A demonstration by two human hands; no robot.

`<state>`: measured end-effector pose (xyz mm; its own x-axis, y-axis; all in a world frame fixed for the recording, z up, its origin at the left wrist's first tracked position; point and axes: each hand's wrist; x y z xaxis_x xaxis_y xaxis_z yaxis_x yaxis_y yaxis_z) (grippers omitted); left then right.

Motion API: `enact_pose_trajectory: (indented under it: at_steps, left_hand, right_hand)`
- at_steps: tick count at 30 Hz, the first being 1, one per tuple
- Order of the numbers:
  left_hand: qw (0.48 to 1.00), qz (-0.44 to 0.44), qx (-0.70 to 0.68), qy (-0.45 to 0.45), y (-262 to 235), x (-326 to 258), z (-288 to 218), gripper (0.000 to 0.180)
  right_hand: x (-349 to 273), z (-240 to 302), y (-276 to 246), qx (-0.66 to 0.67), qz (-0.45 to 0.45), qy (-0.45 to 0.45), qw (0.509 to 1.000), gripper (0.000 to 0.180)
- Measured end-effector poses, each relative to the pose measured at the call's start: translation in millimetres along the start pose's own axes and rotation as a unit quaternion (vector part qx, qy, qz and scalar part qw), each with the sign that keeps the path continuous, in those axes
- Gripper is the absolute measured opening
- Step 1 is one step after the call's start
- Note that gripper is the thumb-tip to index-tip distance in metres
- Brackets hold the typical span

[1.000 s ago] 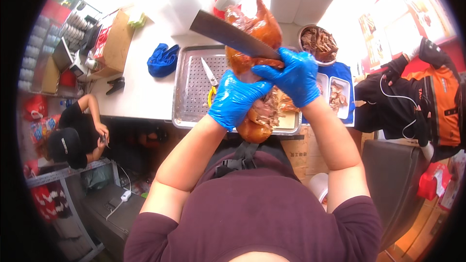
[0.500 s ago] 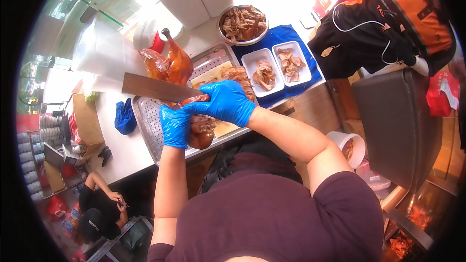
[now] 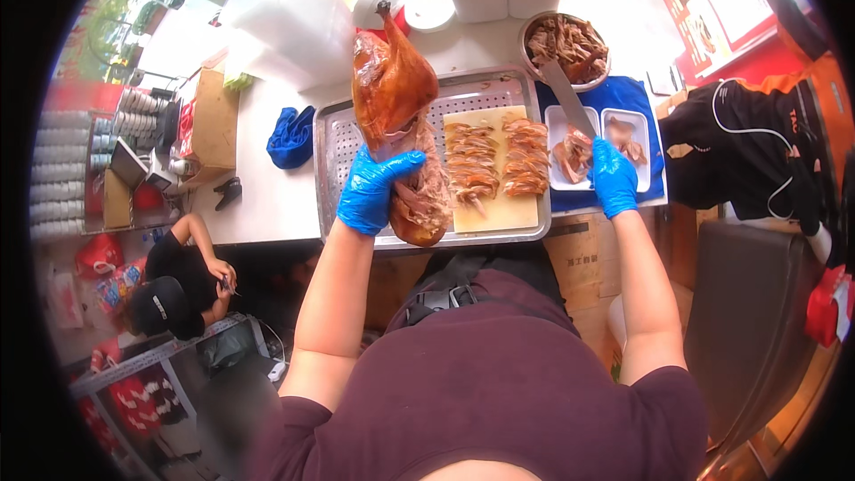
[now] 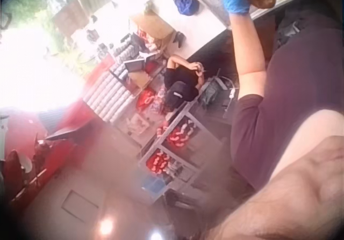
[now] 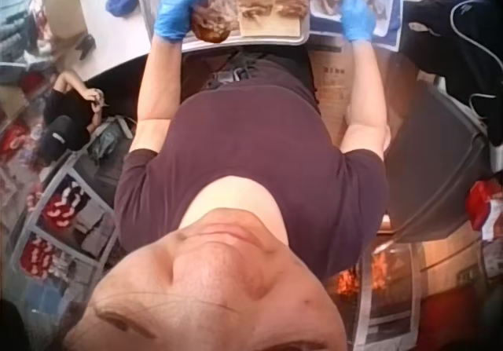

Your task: The person carves a whole roasted duck using a large cleaver, slicing thin pieces of meat and skin from the carcass and placing them onto a metal tray. The person wears blue gloves and works at a food stall counter with containers and other food items nearby.

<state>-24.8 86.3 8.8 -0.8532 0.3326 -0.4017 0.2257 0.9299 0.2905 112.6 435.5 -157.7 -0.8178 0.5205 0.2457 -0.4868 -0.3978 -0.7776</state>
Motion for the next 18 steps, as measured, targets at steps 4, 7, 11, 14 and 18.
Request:
enact_pose_trajectory:
  at_steps: [4, 7, 11, 14, 18]
  left_hand:
    - [0.998, 0.054, -0.006, 0.007, -4.2, -8.3, -9.7, 0.063]
    - [0.998, 0.058, 0.011, 0.024, -5.3, -12.3, -16.3, 0.062]
    - [0.998, 0.06, 0.008, 0.021, -1.1, -17.3, -20.8, 0.056]
    - [0.995, 0.076, 0.051, 0.035, 0.2, -19.1, -20.1, 0.055]
    - [0.997, 0.057, 0.027, 0.046, 2.3, -28.0, -22.7, 0.054]
  right_hand:
    - [11.8, 12.1, -11.1, -0.087, 0.068, 0.093, 0.989, 0.047]
    - [25.6, 24.6, -19.0, 0.021, 0.016, 0.101, 0.995, 0.048]
    - [64.2, 140.1, -56.3, 0.24, -0.034, -0.109, 0.964, 0.027]
    - [91.4, 243.4, -83.0, 0.322, 0.029, -0.187, 0.928, 0.035]
    - [97.9, 280.6, -83.6, 0.208, 0.037, -0.28, 0.936, 0.04]
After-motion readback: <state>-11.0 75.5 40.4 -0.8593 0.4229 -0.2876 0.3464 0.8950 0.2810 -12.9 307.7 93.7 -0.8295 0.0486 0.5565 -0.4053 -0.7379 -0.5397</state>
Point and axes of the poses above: each hand's wrist, its own x-axis towards the middle knuckle, its own y-axis out of the palm, z = x × y, and after that the axes turned 5 degrees about -z, right-handed
